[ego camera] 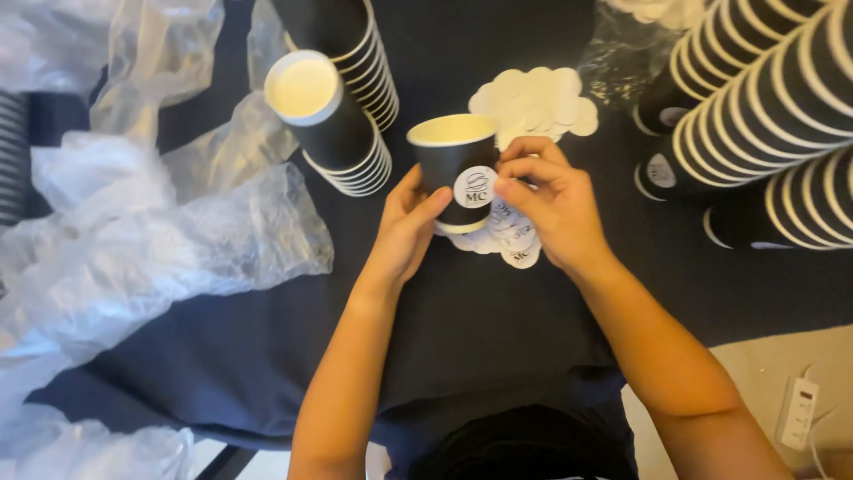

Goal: Peeling logo stickers from a sheet and applying them to the sides of paper coffee cups before stacking them.

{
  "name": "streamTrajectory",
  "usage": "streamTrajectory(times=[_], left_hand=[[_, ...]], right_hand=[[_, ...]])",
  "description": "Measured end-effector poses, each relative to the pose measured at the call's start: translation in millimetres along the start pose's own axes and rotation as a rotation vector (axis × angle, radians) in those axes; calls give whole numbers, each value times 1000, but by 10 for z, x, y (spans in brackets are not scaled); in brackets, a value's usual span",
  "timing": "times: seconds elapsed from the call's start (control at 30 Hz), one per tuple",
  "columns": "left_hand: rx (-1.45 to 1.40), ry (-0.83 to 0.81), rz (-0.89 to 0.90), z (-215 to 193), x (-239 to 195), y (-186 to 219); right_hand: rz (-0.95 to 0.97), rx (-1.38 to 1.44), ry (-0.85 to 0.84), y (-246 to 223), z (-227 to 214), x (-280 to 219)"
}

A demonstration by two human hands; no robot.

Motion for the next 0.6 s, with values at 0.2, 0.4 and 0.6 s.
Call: streamTrajectory(times=[0.2, 0.4, 0.6], left_hand=[[76, -40, -60, -2, 11, 11], [109, -43, -100, 9, 22, 29], [159, -80, -113, -29, 43, 23]], right_hand=[[28, -65, 2, -42, 23, -9], [39, -96, 18, -50, 16, -12], [42, -114, -8, -24, -12, -7]])
Point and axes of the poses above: each hand's wrist, its own x-axis towards the middle knuckle, its own z-axis out of the palm, y = z × x, the point moved 5 cm from there along x, towards the middle knuckle, and after that the axes turned 6 degrees about -x, right-handed, at the moved point
